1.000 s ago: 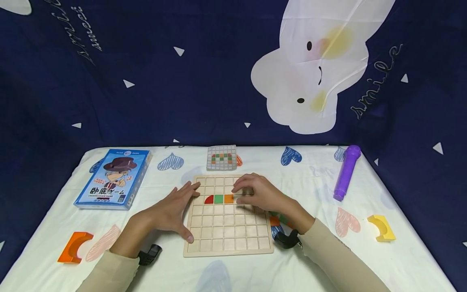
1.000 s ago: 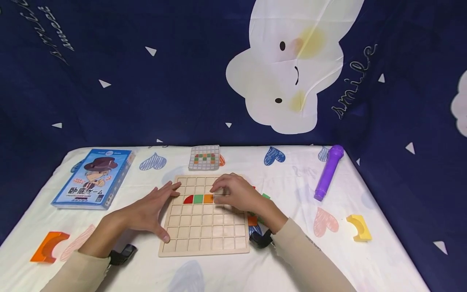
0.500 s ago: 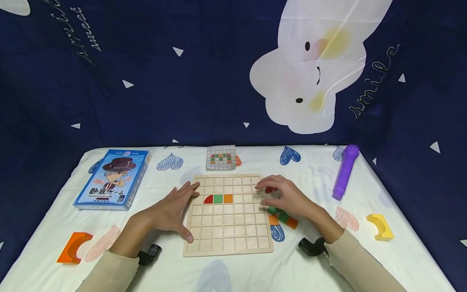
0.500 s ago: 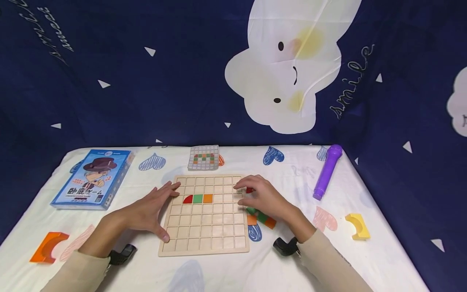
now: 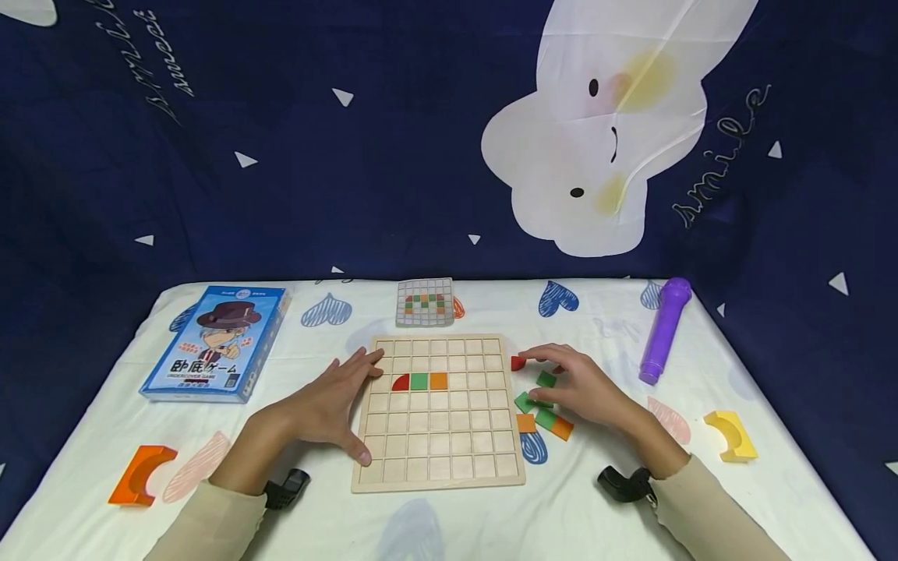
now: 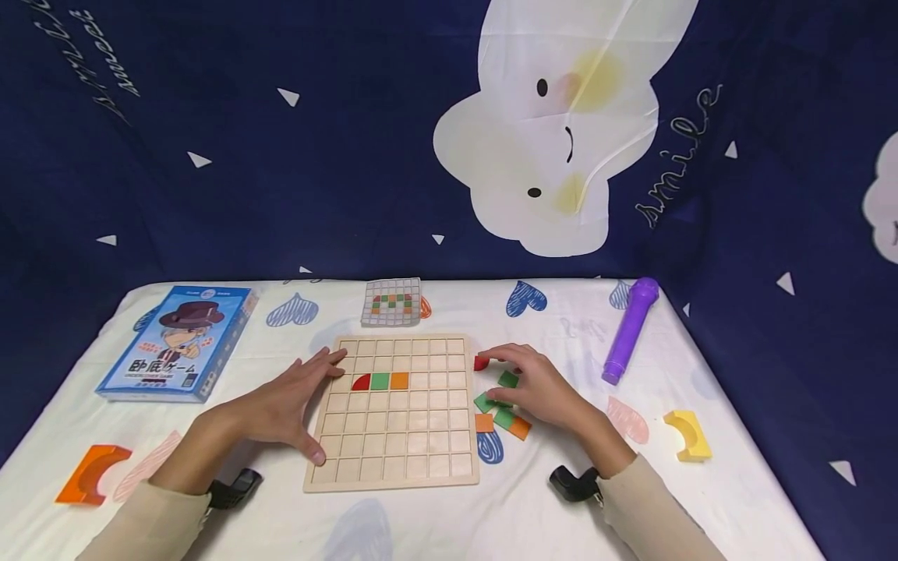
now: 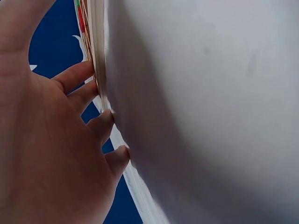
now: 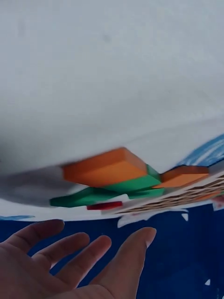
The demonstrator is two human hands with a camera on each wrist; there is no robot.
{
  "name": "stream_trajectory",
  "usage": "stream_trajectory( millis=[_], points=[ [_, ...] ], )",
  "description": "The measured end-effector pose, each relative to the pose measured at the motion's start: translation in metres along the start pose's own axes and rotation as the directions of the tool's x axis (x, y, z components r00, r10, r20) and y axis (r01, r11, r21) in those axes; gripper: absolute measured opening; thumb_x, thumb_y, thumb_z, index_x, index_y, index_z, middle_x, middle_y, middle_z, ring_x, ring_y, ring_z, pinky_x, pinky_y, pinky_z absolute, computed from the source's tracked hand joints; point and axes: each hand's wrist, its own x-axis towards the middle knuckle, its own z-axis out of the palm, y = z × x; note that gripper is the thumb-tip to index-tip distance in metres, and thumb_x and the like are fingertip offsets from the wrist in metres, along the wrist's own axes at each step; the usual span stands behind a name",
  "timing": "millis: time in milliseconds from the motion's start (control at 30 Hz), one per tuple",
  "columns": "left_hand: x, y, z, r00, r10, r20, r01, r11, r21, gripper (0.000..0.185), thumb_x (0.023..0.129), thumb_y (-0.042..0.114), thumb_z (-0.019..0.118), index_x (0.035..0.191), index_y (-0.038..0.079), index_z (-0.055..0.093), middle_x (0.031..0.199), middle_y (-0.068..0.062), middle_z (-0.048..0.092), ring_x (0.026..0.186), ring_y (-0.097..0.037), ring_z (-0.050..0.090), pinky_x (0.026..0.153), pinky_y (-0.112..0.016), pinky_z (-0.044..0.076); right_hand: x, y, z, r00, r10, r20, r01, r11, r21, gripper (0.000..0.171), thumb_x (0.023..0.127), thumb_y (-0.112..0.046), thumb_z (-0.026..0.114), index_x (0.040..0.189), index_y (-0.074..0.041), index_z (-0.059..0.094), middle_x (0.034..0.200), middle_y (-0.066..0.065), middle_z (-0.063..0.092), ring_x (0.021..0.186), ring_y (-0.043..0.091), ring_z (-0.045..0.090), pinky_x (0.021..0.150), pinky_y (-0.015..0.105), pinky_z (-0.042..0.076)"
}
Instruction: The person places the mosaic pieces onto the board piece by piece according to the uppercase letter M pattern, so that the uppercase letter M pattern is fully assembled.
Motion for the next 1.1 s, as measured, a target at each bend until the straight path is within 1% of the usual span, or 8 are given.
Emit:
stream_trajectory(
  millis=[100,333,433,533,633,833,967,1100],
  points=[
    [0.0,0.0,-0.001,1.0,0.003,-0.002,-0.003,1.0,0.001,0.128,0.046,0.065,0.095,0.145,0.002,0.045,0.171,-0.016,0.022,0.159,-0.047,0.011,0.126,-0.071,0.012,-0.002,0.005,-0.001,1.0,0.014,-0.002,-0.014,1.0,0.0,0.055,0.082,-0.018,0.086,0.133,-0.016,0.066,0.134,0.0,0.068,0.114,0.022,0.063,0.097,0.035,0.057],
    [0.0,0.001,-0.001,1.0,0.0,0.001,0.0,1.0,0.0,0.128,0.046,0.065,0.095,0.145,0.002,0.045,0.171,-0.015,0.022,0.159,-0.046,0.011,0.126,-0.071,0.012,-0.007,0.012,-0.006,0.998,0.067,0.007,-0.067,0.998,-0.009,0.051,0.082,-0.017,0.085,0.13,-0.017,0.068,0.135,0.001,0.067,0.119,0.022,0.062,0.1,0.035,0.056],
    [0.001,0.001,-0.001,1.0,0.002,0.0,-0.002,1.0,-0.001,0.127,0.046,0.066,0.095,0.145,0.002,0.045,0.171,-0.016,0.022,0.159,-0.046,0.011,0.126,-0.071,0.012,-0.008,0.015,-0.007,0.997,0.076,0.012,-0.076,0.997,-0.014,0.048,0.083,-0.018,0.084,0.128,-0.016,0.069,0.134,0.001,0.068,0.118,0.021,0.063,0.099,0.033,0.055],
    [0.001,0.001,-0.002,1.0,0.005,-0.003,-0.005,1.0,-0.003,0.128,0.046,0.065,0.095,0.146,0.002,0.044,0.171,-0.016,0.022,0.159,-0.046,0.011,0.126,-0.071,0.012,-0.009,0.017,-0.008,0.997,0.08,0.017,-0.08,0.997,-0.02,0.044,0.083,-0.016,0.084,0.125,-0.017,0.071,0.13,0.001,0.069,0.113,0.019,0.063,0.094,0.027,0.053],
    [0.0,0.001,-0.002,1.0,0.004,-0.005,-0.004,1.0,-0.005,0.13,0.046,0.066,0.095,0.147,0.002,0.043,0.17,-0.017,0.023,0.159,-0.047,0.012,0.126,-0.071,0.012,-0.008,0.018,-0.007,0.996,0.084,0.016,-0.084,0.996,-0.023,0.039,0.083,-0.015,0.083,0.121,-0.017,0.073,0.124,-0.001,0.072,0.108,0.016,0.063,0.089,0.023,0.052],
    [-0.001,0.0,-0.001,1.0,0.0,-0.009,0.0,1.0,-0.001,0.132,0.045,0.067,0.094,0.148,0.002,0.042,0.17,-0.017,0.023,0.159,-0.046,0.012,0.127,-0.07,0.013,-0.008,0.02,-0.006,0.996,0.088,0.022,-0.087,0.996,-0.031,0.028,0.084,-0.017,0.083,0.112,-0.015,0.078,0.115,0.002,0.072,0.101,0.015,0.063,0.079,0.02,0.05],
    [0.0,-0.001,0.0,1.0,0.002,-0.008,-0.002,1.0,0.003,0.132,0.045,0.068,0.094,0.148,0.003,0.043,0.17,-0.016,0.023,0.159,-0.046,0.013,0.127,-0.07,0.014,-0.008,0.02,-0.006,0.994,0.102,0.031,-0.101,0.994,-0.048,0.029,0.084,-0.017,0.083,0.112,-0.013,0.079,0.114,0.004,0.072,0.099,0.015,0.063,0.077,0.019,0.05],
    [0.0,-0.001,0.0,1.0,0.006,-0.008,-0.006,1.0,-0.005,0.133,0.045,0.067,0.095,0.149,0.003,0.042,0.171,-0.016,0.023,0.159,-0.046,0.012,0.127,-0.07,0.013,-0.008,0.02,-0.007,0.992,0.121,0.042,-0.119,0.992,-0.046,0.033,0.083,-0.017,0.084,0.115,-0.011,0.078,0.114,0.005,0.072,0.092,0.012,0.06,0.074,0.018,0.049]
  ],
)
